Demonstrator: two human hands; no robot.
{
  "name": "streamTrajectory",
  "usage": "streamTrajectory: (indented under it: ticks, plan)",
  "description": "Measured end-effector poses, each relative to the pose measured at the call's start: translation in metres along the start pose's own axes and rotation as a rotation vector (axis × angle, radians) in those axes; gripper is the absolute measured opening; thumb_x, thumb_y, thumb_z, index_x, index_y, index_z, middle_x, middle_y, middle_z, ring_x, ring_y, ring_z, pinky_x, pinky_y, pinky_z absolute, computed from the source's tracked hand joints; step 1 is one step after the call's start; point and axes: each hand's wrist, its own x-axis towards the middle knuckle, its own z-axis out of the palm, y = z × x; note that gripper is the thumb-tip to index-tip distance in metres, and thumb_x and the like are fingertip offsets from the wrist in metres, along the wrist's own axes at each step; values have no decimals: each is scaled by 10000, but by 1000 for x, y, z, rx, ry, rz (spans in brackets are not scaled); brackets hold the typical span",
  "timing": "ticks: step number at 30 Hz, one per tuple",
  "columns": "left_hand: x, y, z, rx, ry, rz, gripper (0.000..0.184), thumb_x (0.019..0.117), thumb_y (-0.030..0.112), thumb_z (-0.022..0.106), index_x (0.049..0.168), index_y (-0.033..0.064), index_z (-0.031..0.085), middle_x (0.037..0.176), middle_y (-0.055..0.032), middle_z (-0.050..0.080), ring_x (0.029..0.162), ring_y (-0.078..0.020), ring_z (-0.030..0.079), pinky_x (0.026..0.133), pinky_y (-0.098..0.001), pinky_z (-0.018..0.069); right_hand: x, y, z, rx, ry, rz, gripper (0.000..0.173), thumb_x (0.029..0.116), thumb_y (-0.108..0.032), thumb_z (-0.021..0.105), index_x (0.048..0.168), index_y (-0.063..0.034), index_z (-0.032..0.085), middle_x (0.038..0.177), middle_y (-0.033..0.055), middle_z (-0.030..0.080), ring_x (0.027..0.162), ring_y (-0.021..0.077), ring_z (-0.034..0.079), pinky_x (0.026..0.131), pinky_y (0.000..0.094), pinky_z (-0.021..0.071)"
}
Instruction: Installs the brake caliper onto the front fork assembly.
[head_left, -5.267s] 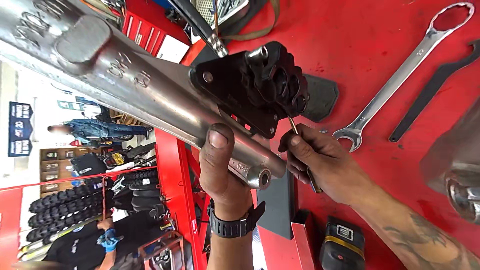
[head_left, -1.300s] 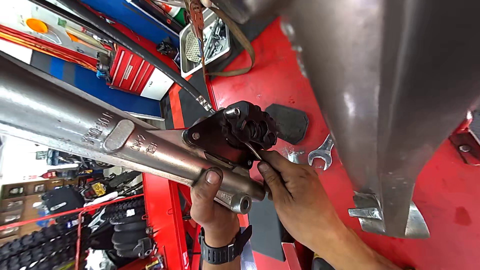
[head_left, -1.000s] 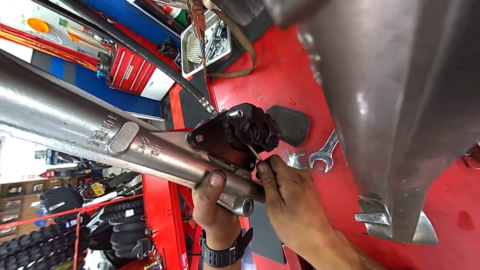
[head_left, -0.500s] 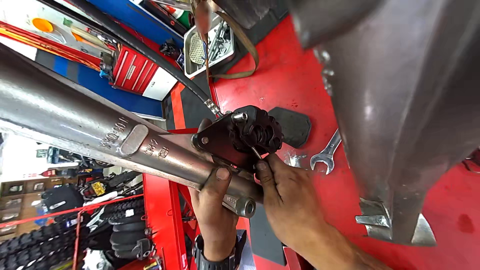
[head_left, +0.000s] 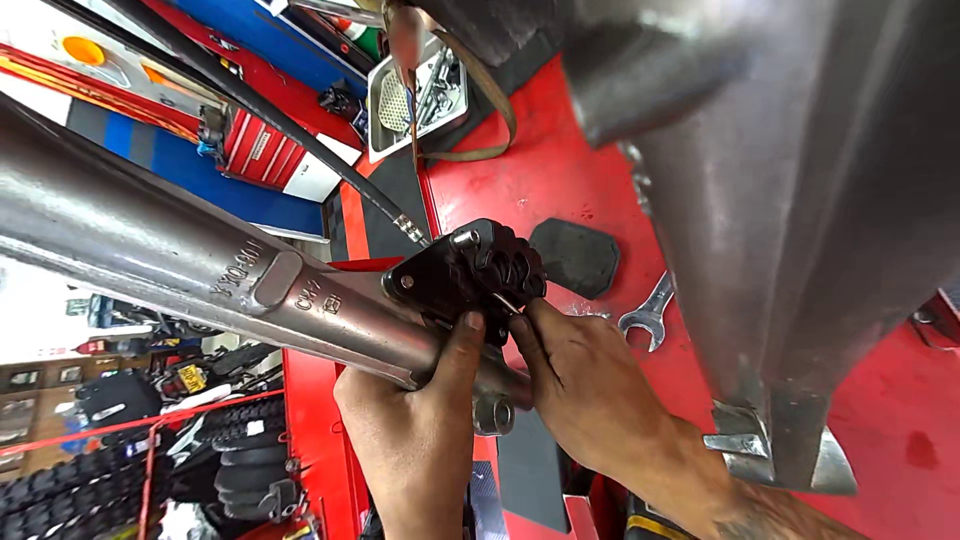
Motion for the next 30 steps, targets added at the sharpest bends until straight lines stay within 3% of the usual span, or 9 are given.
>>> streamTrajectory:
  ticks: [4, 9, 13, 16, 18, 20, 25, 30]
  plan:
    - [0, 0, 0, -15, 8, -8, 248, 827, 186, 820, 1010, 82, 689, 795, -40, 725, 697, -184, 731, 584, -353, 646, 11, -25, -14, 83, 39, 15, 288, 1084, -416, 435, 964, -208, 593, 650, -78, 507, 555, 53, 522, 470, 251, 418]
    - [-1, 0, 2, -29, 9, -4, 282, 831, 187, 812, 1056, 87, 674, 838, -30, 729, 737, -171, 735, 630, -355, 651, 41, -86, -33, 385, 41, 349, 340, 1097, -397, 391, 910, -207, 601, 604, -69, 526, 521, 53, 551, 464, 254, 459]
    - [-1, 0, 5, 17, 29, -4, 287, 826, 206, 814, 1054, 103, 673, 842, -1, 734, 751, -140, 740, 646, -335, 654, 39, -86, -35, 531, 20, 457, 321, 1095, -336, 456, 883, -172, 633, 650, -39, 547, 563, 56, 554, 507, 238, 458]
    - [-2, 0, 6, 2, 43, -16, 284, 825, 189, 822, 1053, 98, 677, 844, -6, 737, 753, -141, 740, 656, -339, 654, 32, -68, -23, 718, 9, 502, 340, 1098, -335, 453, 888, -135, 632, 660, 4, 549, 526, 101, 522, 480, 250, 437]
    - [-2, 0, 7, -7, 46, -14, 282, 828, 172, 822, 1054, 91, 673, 834, -11, 736, 738, -144, 738, 645, -338, 653, 28, -51, -12, 840, -8, 503, 351, 1097, -360, 457, 920, -116, 638, 675, 45, 561, 505, 146, 519, 461, 272, 449]
    - [-1, -1, 8, -25, 47, -8, 293, 833, 154, 813, 1076, 88, 663, 847, -11, 736, 750, -144, 740, 657, -336, 655, 27, -42, -4, 844, 9, 455, 316, 1094, -335, 468, 938, -129, 651, 680, 27, 561, 503, 133, 506, 459, 261, 436]
    - [-2, -2, 8, -28, 47, -5, 306, 842, 173, 814, 1089, 87, 656, 857, -11, 734, 754, -143, 738, 656, -335, 653, 33, -45, 3, 852, 112, 310, 325, 1093, -287, 467, 880, -105, 633, 636, 17, 514, 471, 114, 438, 421, 231, 361]
    - [-2, -4, 8, -23, 47, 1, 306, 847, 211, 810, 1083, 89, 659, 849, -11, 732, 754, -144, 738, 647, -337, 652, 41, -49, 2, 741, 178, 233, 335, 1091, -300, 461, 851, -127, 619, 655, 0, 545, 505, 117, 497, 438, 245, 410]
